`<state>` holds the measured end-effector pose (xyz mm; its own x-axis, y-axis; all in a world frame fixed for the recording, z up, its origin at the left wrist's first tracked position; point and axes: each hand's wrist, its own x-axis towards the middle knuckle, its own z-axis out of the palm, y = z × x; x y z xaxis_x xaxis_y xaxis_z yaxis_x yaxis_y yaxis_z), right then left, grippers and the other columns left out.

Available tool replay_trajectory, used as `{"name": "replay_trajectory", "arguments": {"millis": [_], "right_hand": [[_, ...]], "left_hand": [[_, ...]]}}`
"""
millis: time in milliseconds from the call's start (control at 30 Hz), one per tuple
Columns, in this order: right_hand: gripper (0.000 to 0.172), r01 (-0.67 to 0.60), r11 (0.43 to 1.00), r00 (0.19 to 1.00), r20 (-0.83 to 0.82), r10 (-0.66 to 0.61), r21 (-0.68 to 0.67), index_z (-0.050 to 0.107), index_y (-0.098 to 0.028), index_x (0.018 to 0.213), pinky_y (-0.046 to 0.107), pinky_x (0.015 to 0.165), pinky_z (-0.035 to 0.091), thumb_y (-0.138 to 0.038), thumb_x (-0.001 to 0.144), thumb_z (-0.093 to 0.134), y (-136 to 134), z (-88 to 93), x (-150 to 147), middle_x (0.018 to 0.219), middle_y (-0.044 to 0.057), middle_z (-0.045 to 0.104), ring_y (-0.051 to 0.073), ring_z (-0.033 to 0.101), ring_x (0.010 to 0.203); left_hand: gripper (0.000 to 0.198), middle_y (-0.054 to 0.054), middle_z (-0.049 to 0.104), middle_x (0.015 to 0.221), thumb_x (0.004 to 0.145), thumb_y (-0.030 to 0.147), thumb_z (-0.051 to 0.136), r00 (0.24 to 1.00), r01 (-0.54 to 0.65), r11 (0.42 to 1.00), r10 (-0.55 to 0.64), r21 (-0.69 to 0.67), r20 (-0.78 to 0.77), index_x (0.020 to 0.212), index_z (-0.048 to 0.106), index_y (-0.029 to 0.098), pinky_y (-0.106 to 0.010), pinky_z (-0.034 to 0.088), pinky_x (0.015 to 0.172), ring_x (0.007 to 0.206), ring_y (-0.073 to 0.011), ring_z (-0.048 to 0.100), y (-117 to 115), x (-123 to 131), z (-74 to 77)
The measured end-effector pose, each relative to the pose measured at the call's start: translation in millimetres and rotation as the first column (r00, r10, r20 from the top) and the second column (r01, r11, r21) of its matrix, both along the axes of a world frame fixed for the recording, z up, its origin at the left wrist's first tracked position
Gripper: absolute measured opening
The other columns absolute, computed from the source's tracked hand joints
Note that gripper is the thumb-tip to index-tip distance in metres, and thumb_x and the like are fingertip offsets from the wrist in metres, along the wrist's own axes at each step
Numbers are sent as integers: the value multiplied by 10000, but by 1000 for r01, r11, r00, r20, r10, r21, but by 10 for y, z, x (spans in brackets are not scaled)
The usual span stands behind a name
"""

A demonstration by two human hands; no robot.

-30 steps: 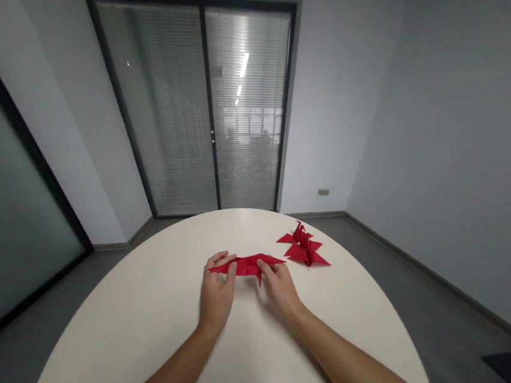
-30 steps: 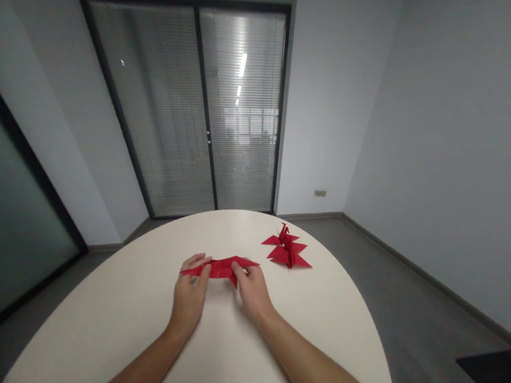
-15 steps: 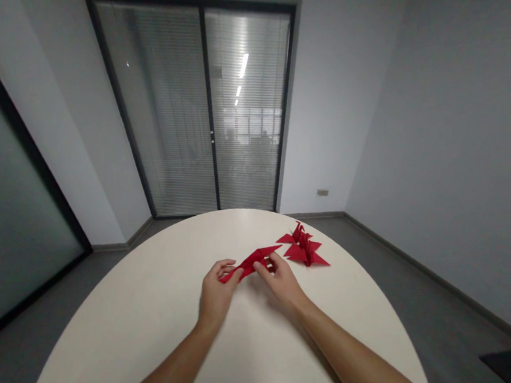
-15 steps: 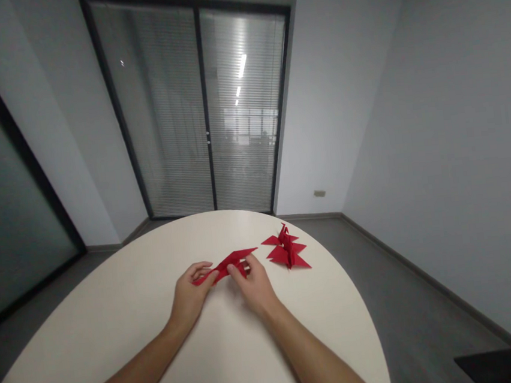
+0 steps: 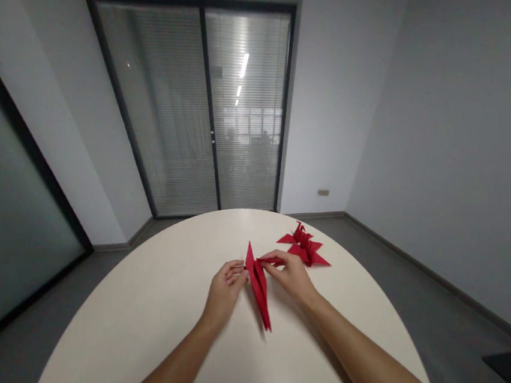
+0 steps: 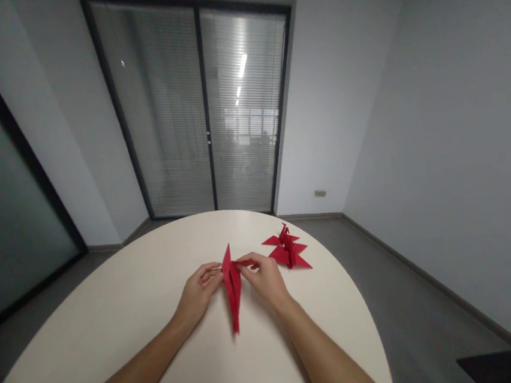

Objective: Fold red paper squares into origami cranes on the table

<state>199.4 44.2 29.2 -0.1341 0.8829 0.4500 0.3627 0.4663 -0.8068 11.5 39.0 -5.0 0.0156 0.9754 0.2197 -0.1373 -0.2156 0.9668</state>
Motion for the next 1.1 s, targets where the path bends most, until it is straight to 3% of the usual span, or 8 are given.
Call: {"name": "replay_trajectory", "arguments": {"millis": [133, 300, 433, 633, 767, 833, 967, 1100], "right_hand": [[309, -121, 990, 987, -112, 112, -79, 678, -192, 1014, 328, 705, 505, -420, 809, 712, -7, -4, -40, 804, 35, 741, 200, 677, 742], [411, -171, 975, 908, -406, 100, -142, 544, -231, 1010, 258, 604, 454, -486, 762, 750, 1, -70, -178, 719, -38, 659, 133, 589, 596], [333, -149, 972, 944, -320, 85, -181, 581, -203, 852, 247, 558, 407, -516, 810, 689, -55, -73, -254, 641, -36, 581, 124, 519, 562], [307, -185, 943, 965, -233, 120, -277, 636, -195, 950, 272, 640, 460, -389, 748, 760, -141, -133, -334, 787, 7, 655, 165, 597, 710], [139, -156, 968, 976, -183, 121, -196, 646, -182, 821, 298, 751, 481, -310, 799, 693, -138, -139, -306, 1019, 62, 676, 185, 626, 877], [137, -152, 971, 976, -185, 118, -182, 662, -188, 883, 297, 744, 483, -302, 808, 679, -129, -129, -268, 1093, 69, 663, 187, 622, 905], [268, -179, 972, 980, -119, 162, -150, 690, -230, 1002, 292, 742, 475, -323, 760, 755, -119, -132, -233, 1153, 58, 639, 195, 604, 961], [187, -149, 983, 986, -88, 140, -106, 694, -226, 922, 287, 730, 465, -287, 756, 755, -106, -178, -273, 1122, 48, 625, 181, 592, 921]], "left_hand": [[548, -86, 704, 1006, 679, 461, 777, 994, 98, 994, -95, -51, 54, 1106, 584, 176, -322, 556, 759, 797, -186, 701, -40, 14, 39], [367, -27, 677, 919, 668, 374, 770, 993, 103, 994, -100, -41, 62, 910, 564, 191, -269, 529, 666, 664, -136, 655, -56, 5, 62], [327, 21, 655, 755, 713, 398, 740, 995, 74, 996, -71, -44, 64, 843, 512, 203, -238, 492, 607, 628, -140, 649, -66, 24, 54], [322, 25, 645, 711, 728, 444, 710, 997, -68, 998, 68, -9, 24, 830, 512, 212, -249, 491, 583, 640, -163, 654, -49, 30, 66], [306, 32, 624, 721, 761, 448, 685, 991, -129, 992, 129, 10, 44, 844, 508, 213, -235, 467, 564, 608, -140, 613, -36, 33, 55], [301, 35, 609, 720, 778, 457, 667, 988, -149, 988, 147, 28, 55, 839, 504, 211, -231, 458, 571, 614, -136, 596, -33, 43, 45], [296, 46, 565, 695, 776, 446, 674, 988, -151, 985, 148, 81, 35, 781, 504, 204, -232, 459, 614, 644, -134, 573, -34, 65, 38], [275, 39, 574, 702, 767, 418, 689, 994, -109, 990, 108, 89, 19, 772, 524, 198, -230, 460, 621, 658, -136, 574, -38, 75, 38]]}}
